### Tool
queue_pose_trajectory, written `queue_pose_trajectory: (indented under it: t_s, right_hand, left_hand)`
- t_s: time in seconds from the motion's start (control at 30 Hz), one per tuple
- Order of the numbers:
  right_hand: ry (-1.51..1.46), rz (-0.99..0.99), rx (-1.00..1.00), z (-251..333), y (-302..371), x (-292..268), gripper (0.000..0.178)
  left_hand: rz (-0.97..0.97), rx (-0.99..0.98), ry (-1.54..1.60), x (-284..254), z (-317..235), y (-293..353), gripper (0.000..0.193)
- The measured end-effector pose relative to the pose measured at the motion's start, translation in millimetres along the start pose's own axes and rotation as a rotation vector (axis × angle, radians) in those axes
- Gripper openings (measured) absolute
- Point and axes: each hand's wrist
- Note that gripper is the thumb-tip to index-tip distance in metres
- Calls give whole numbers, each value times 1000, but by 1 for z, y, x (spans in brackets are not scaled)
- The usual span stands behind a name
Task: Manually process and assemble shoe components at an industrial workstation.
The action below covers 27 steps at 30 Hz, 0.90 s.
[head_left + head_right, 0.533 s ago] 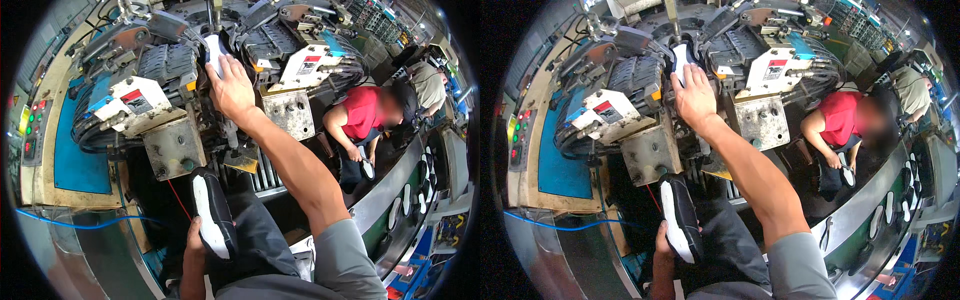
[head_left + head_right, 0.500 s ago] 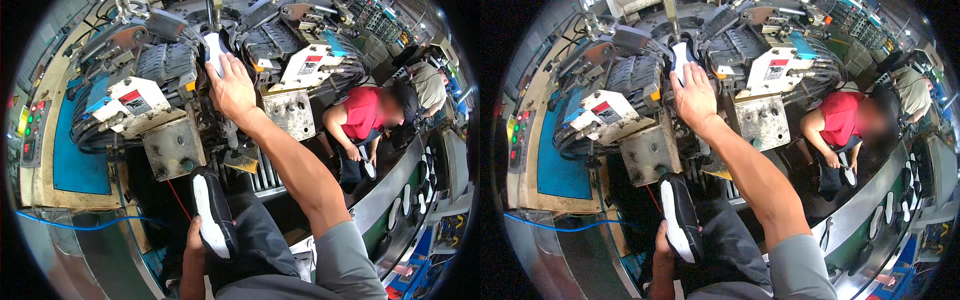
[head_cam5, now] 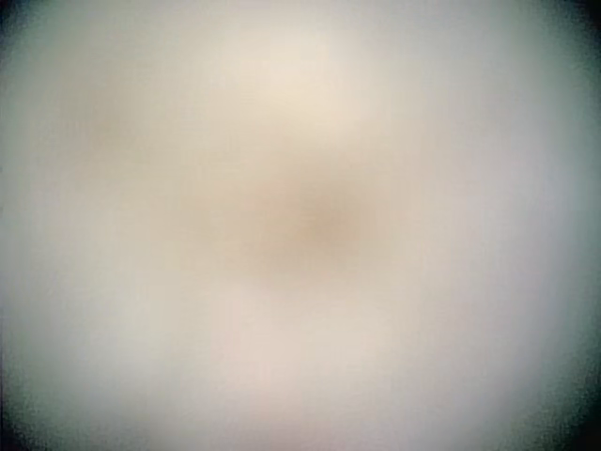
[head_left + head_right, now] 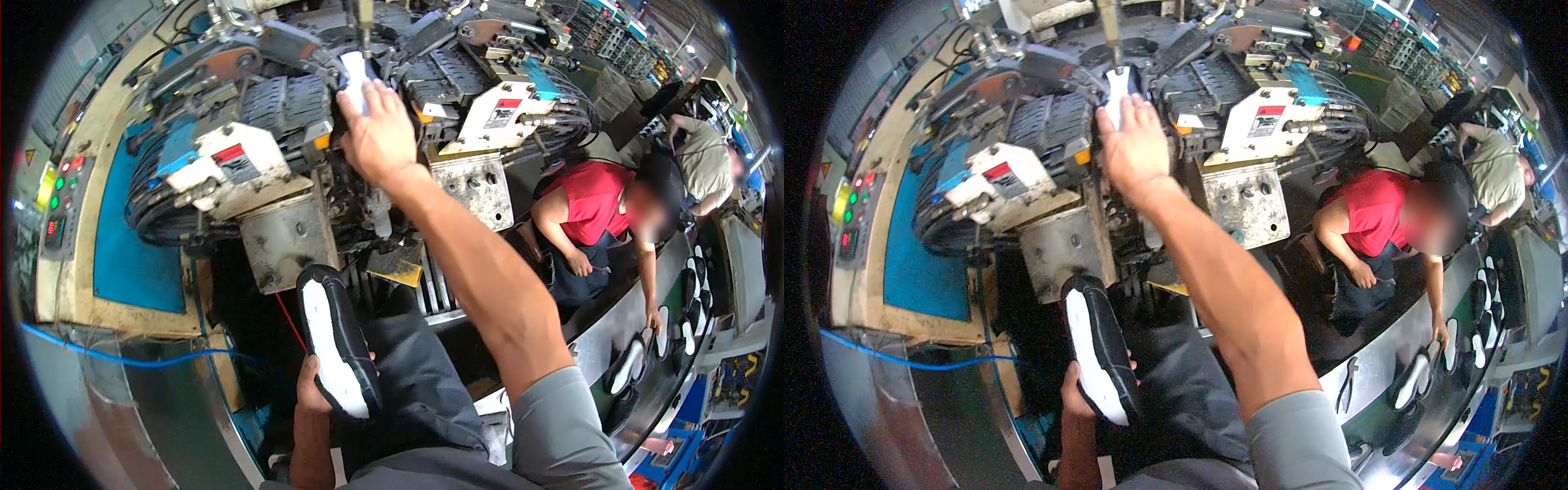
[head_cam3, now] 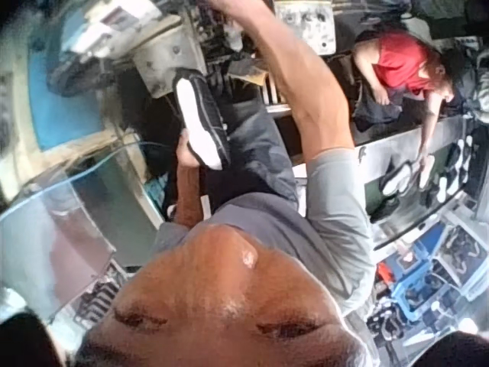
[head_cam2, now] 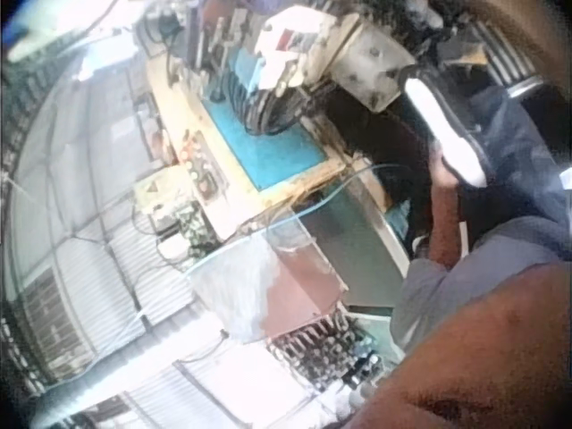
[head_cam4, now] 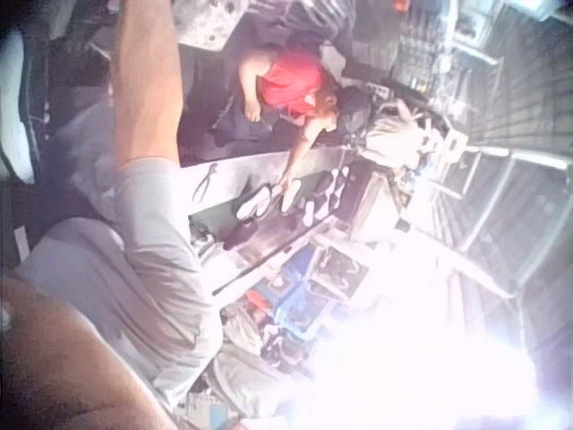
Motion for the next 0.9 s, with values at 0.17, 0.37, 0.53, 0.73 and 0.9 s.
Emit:
queue_pose_trajectory:
  t_s: [0.17,0.37,0.53,0.73,0.9]
  right_hand:
    - [-242,-116,-84,13,72,-24,73]
    - [-504,460,202,27,396,-66,60]
    - [-600,700,589,24,576,-117,37]
    - [-624,349,840,41,618,-196,34]
    - [-198,333,856,42,704,-229,47]
  left_hand:
    - [-431,77,-95,-59,12,75,75]
    - [-968,266,26,-163,5,186,68]
    - [-1412,653,-849,-257,-113,281,88]
    - [-1303,308,-1491,-249,-167,136,68]
    - [-673,252,-894,-171,-45,21,56]
Point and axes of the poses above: each hand's wrist, its own y-axis away from the middle knuckle, its own x-axis out of the palm, z = x × y, and after that the axes turned 5 degrees about -x, right-handed
